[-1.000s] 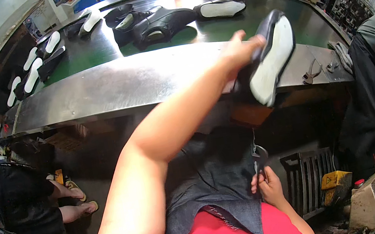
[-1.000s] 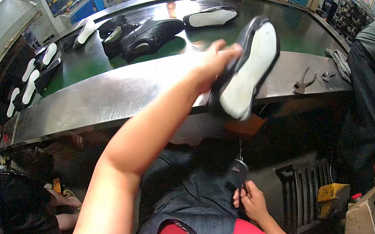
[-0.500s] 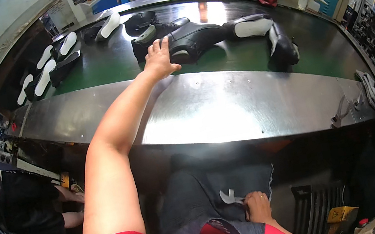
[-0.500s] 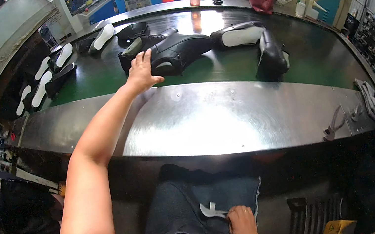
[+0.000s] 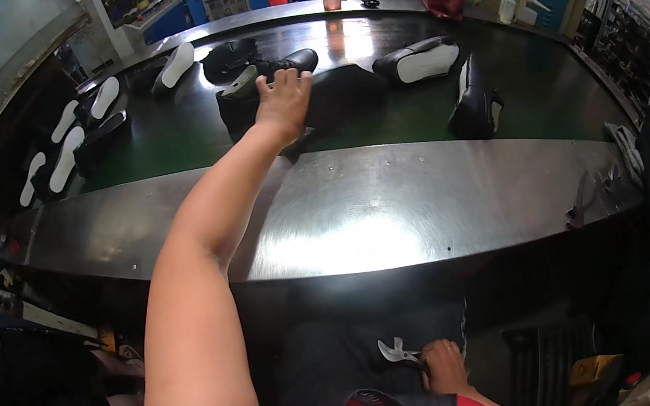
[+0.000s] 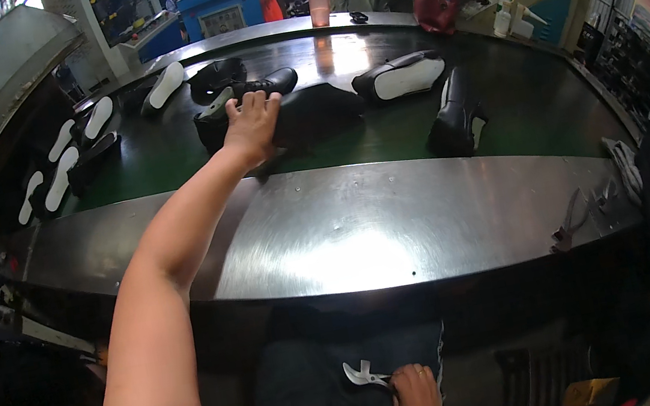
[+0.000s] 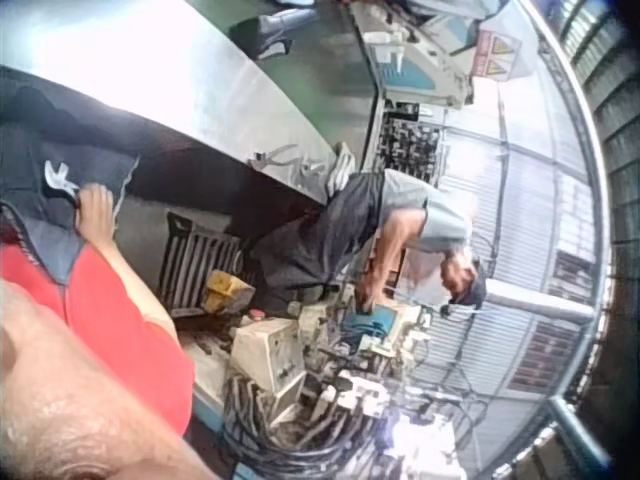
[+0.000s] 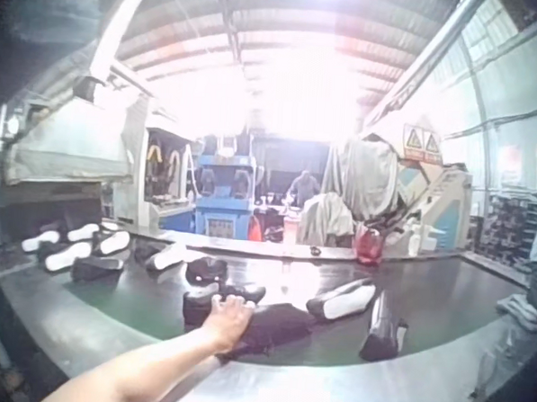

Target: Lasting the edges of a shoe upper over the insole using a hand tool.

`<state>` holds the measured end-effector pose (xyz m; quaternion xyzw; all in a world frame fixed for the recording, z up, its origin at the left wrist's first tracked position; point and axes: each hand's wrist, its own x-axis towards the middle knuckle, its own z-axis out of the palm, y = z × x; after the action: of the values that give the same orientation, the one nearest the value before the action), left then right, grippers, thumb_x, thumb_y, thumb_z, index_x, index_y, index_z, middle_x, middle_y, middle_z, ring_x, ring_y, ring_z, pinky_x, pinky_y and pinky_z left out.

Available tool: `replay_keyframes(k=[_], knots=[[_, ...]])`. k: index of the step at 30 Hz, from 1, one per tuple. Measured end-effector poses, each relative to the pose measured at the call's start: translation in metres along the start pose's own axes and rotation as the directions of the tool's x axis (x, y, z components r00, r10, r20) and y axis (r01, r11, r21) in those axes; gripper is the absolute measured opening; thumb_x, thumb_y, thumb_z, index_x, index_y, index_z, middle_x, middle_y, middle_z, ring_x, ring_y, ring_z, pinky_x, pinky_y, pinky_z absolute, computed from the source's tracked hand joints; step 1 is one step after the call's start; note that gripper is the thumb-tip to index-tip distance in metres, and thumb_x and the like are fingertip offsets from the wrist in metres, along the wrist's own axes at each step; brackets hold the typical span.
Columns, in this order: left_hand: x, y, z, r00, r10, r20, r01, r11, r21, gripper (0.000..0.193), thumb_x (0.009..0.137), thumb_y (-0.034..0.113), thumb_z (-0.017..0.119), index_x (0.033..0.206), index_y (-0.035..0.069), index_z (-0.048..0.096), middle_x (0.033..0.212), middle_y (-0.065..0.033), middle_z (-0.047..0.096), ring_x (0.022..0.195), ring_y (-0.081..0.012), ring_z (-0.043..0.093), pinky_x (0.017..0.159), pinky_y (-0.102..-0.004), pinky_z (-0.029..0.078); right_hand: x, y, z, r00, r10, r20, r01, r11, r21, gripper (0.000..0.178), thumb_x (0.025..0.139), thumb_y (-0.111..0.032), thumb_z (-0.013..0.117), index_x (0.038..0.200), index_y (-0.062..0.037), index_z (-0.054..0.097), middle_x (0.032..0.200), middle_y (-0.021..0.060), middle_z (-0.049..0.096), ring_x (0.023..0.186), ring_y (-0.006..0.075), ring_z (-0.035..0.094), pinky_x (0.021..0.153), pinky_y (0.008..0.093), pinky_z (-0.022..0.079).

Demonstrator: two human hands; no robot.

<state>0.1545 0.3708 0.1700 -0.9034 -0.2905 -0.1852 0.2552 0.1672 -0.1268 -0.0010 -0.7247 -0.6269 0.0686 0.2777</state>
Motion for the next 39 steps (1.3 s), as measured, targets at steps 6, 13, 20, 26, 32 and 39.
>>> replay_keyframes(k=[6,13,20,26,32,39], knots=[[-0.001,-0.026,-0.075,0.840,0.462,-0.285,-0.342,0.858,0.383,0.046,0.083,0.019,0.058,0.128,0.020,0.046,0.122,-0.0078,0.048,0.121,-0.0233,0.044,0.093,-0.0535,0.033,-0.002,-0.006,0.002,0.999,-0.018,-0.040,0.017,1.000,-0.024,0.026,0.064,0.000,0.065,0.087,-0.0082,0.055,0.090,0.0113,0.056,0.089,0.0311,0.054,0.075,0.0412,0.040],[-0.061,-0.047,-0.221,0.645,0.687,-0.334,-0.399,0.676,0.620,0.037,0.085,0.022,0.058,0.120,0.024,0.047,0.119,0.0003,0.049,0.121,-0.0158,0.045,0.099,-0.0531,0.030,-0.013,-0.009,-0.020,0.956,0.270,-0.112,-0.170,0.826,0.538,0.015,0.079,0.006,0.055,0.088,-0.0049,0.049,0.080,0.0099,0.052,0.068,0.0218,0.053,0.065,0.0310,0.044],[-0.156,0.001,-0.263,0.388,0.829,-0.402,-0.554,0.559,0.617,0.031,0.084,0.029,0.066,0.109,0.031,0.048,0.118,0.0047,0.048,0.119,-0.0106,0.047,0.109,-0.0505,0.027,0.062,-0.031,-0.100,0.939,0.116,-0.324,0.237,0.464,0.853,0.059,0.068,-0.025,0.088,0.105,-0.0037,0.047,0.111,0.0117,0.061,0.091,0.0161,0.059,0.080,0.0283,0.048],[-0.233,0.082,-0.210,0.110,0.882,-0.458,-0.738,0.381,0.556,0.035,0.087,0.032,0.057,0.119,0.031,0.043,0.126,0.0058,0.044,0.128,-0.0102,0.040,0.105,-0.0453,0.033,0.093,-0.038,-0.070,0.960,-0.177,0.219,-0.163,0.288,0.944,0.084,0.056,-0.034,0.093,0.119,-0.0025,0.046,0.121,0.0098,0.056,0.113,0.0180,0.052,0.097,0.0320,0.042],[-0.287,0.104,-0.186,0.688,0.512,-0.514,-0.649,0.751,-0.121,0.055,0.083,0.016,0.061,0.133,0.025,0.043,0.140,-0.0039,0.042,0.132,-0.0266,0.041,0.109,-0.0485,0.032,0.058,-0.042,-0.048,0.966,0.002,0.260,-0.252,0.250,0.935,0.090,0.056,-0.033,0.093,0.127,-0.0022,0.047,0.117,0.0048,0.056,0.109,0.0151,0.050,0.098,0.0300,0.039],[-0.318,0.137,-0.191,0.975,0.094,0.201,0.200,0.018,-0.980,0.091,0.079,0.040,0.073,0.150,0.012,0.024,0.140,-0.0133,0.036,0.127,-0.0250,0.040,0.101,-0.0374,0.038,0.059,-0.061,-0.071,0.972,-0.008,0.234,-0.208,0.429,0.879,0.072,0.058,-0.029,0.093,0.109,-0.0050,0.048,0.114,0.0064,0.056,0.111,0.0152,0.048,0.098,0.0300,0.038]])
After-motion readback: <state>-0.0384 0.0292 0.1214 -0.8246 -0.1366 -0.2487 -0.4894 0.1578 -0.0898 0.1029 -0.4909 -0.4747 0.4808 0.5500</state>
